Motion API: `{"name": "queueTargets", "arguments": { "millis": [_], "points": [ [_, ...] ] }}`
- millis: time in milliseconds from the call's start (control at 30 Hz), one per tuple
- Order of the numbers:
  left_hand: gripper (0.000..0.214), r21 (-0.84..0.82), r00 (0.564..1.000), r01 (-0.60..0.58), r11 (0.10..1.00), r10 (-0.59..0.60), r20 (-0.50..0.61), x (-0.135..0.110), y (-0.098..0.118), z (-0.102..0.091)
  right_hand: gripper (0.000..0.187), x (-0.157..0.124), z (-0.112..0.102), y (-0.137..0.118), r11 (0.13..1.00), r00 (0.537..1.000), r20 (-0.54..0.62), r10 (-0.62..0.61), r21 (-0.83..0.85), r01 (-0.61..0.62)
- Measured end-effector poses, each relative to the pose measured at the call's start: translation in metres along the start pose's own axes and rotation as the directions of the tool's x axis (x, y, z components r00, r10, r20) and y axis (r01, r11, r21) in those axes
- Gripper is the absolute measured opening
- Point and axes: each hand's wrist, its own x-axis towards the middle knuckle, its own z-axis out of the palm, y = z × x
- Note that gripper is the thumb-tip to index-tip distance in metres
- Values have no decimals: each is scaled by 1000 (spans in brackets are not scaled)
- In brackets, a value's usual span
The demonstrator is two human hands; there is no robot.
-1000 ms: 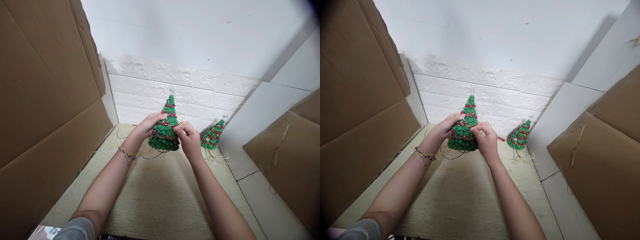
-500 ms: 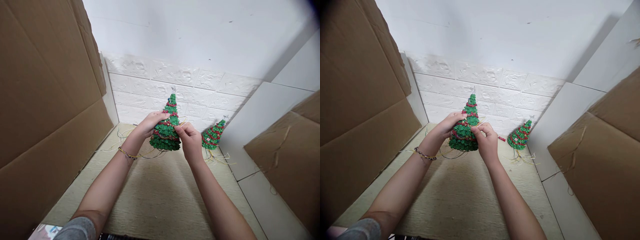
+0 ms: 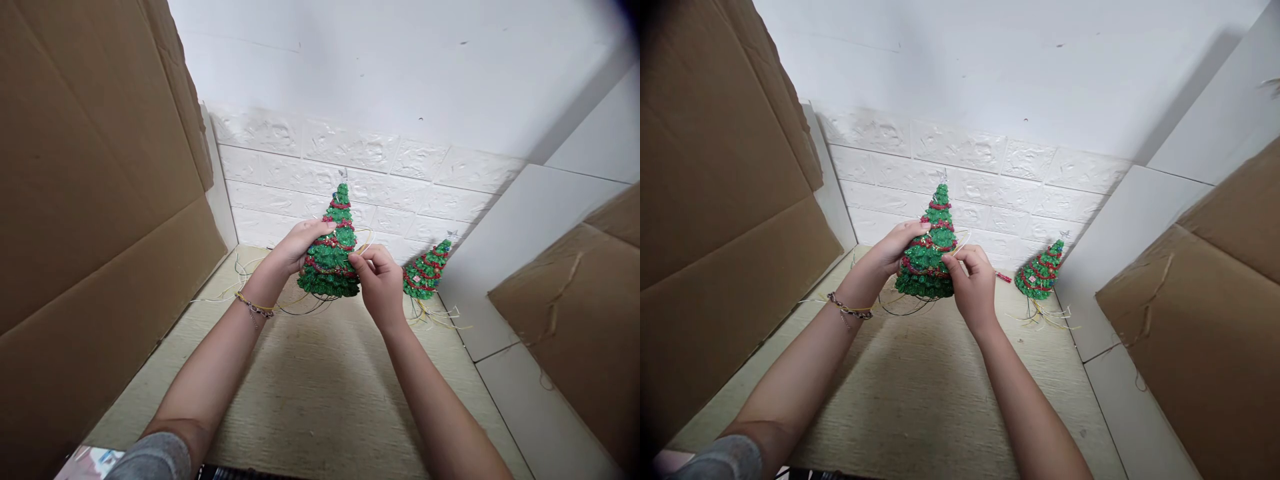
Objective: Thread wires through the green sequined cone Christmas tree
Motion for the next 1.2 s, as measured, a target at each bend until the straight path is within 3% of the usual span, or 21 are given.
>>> {"name": "queueTargets", "arguments": {
  "millis": [167, 333, 500, 767, 1067, 1200],
  "points": [
    [25, 1, 1000, 23, 1000, -23, -20, -1, 0, 2, 19, 0, -3, -2, 999, 997, 70, -33, -29, 35],
    [23, -6, 1000, 25, 1000, -25, -17, -2, 2, 4, 27, 0, -5, -5, 1000, 994, 106, 22, -7, -21],
    [19, -7, 999, 37, 999, -37, 4, -2, 1, 5, 23, -2, -1, -5, 992, 993, 3, 119, 44, -119],
    [21, 3, 1000, 0, 1000, 0, 21, 0, -3, 3, 9, -3, 5, 3, 975, 984, -92, 155, 172, -138],
    [21, 0, 996, -72, 997, 72, -46, -1, -3, 4, 23, 3, -1, 8, 961, 974, 77, 212, 167, -222],
    [22, 62, 996, -80, 995, 82, -38, -3, -2, 6, 26, 6, -3, 8, 950, 968, 73, 242, 184, -251]
  ]
}}
